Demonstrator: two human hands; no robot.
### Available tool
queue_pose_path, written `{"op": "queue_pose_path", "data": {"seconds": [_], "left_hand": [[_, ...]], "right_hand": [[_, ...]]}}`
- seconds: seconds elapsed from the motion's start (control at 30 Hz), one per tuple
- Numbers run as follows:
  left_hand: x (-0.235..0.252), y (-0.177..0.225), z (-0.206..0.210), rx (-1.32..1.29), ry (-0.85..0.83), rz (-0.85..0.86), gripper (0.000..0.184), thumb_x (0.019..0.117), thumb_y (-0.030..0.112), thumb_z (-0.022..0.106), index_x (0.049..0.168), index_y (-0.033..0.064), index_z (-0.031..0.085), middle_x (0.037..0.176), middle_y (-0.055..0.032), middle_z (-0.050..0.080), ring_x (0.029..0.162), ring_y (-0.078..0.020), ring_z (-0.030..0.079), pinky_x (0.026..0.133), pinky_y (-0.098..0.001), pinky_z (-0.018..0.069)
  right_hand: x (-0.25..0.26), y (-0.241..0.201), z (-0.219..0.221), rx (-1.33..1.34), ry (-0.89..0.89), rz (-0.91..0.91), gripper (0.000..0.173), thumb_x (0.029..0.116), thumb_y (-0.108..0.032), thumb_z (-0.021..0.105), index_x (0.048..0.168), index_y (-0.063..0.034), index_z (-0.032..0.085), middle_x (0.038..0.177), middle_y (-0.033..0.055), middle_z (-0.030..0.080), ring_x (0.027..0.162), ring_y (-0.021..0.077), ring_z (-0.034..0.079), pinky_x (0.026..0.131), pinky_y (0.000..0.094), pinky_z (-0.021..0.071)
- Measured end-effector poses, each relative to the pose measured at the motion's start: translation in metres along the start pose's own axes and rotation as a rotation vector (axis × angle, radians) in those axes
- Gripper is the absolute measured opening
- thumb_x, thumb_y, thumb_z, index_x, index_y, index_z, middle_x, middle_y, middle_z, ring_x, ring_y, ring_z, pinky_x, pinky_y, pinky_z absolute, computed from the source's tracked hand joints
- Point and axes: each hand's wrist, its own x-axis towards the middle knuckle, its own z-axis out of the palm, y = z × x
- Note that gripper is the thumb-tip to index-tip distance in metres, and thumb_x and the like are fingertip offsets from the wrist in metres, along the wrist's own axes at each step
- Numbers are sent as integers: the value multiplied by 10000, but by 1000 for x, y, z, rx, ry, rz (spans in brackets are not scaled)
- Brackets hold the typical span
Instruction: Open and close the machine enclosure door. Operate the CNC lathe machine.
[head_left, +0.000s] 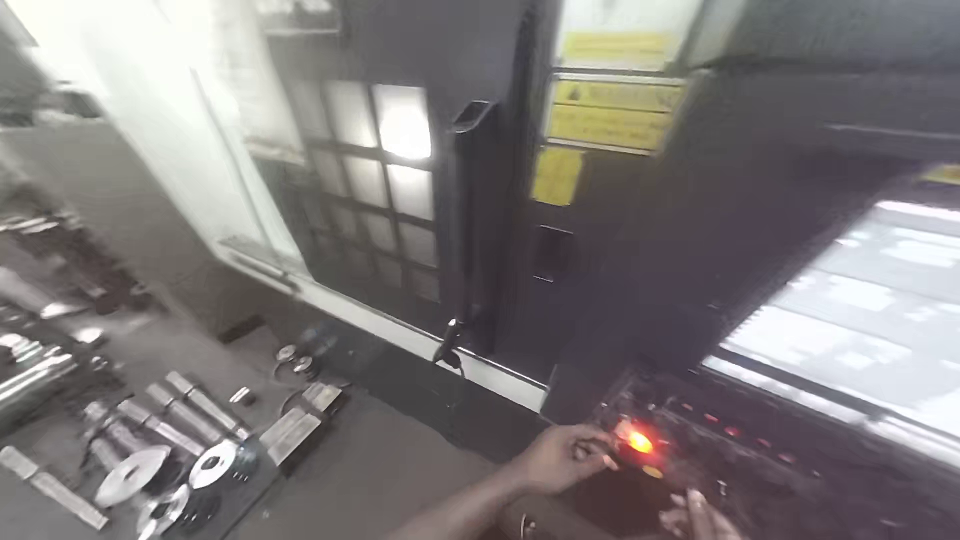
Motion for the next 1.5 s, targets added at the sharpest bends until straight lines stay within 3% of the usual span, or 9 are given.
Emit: {"op": "queue_pose_path", "data": {"seconds": [0.13,0.43,0.67,0.93,1.07,1.23,1.37,1.5], "left_hand": [[5,1,2,13,-11,-21,267,1042,106,572,1279,-2,634,1149,-79,736,1008,-149,717,930,-334,594],[6,2,0,75,-1,-31,235,1003,97,634,1218,3,653,1044,-47,751,921,-111,713,852,-298,598],[7,6,1,12,1,-61,218,987,31,627,1195,-32,645,1019,-93,749,885,-182,740,823,-352,635],[11,8,-5,216,14,-40,226,984,193,681,1149,39,703,972,-11,739,827,-54,690,787,-254,593],[10,6,-6,251,-8,-91,247,993,266,672,1157,83,705,958,-5,736,812,-70,687,776,-277,590],[10,13,-1,20,-4,-113,188,998,112,651,1153,8,669,985,-48,741,863,-139,732,808,-322,632],[10,16,-3,-15,-23,-98,186,1005,85,631,1159,-11,672,1025,-64,746,908,-149,737,845,-334,632],[9,15,0,-82,0,-124,178,999,58,625,1156,-18,662,1025,-67,747,907,-167,743,844,-349,636]], "right_hand": [[0,4,4,33,117,-32,272,1019,-135,564,841,12,709,608,-7,696,506,72,654,507,249,579],[2,4,6,70,149,16,271,994,-200,606,834,-14,720,653,25,719,522,116,671,512,288,593],[2,2,6,35,150,29,283,990,-218,603,799,-32,697,650,6,713,531,101,674,524,281,594],[1,-6,11,38,191,71,249,987,-169,631,806,-13,703,632,7,710,511,87,662,514,255,581],[1,3,10,63,189,14,265,989,-170,621,810,-1,718,620,22,708,502,103,665,503,275,589],[0,3,10,34,189,13,262,990,-163,613,824,11,717,618,15,708,509,91,665,515,268,588],[0,5,9,59,175,3,264,991,-157,610,819,13,717,614,12,705,512,93,668,519,268,592],[-4,-1,11,285,129,156,274,1036,-133,508,873,6,679,611,19,687,519,109,658,542,270,588]]}}
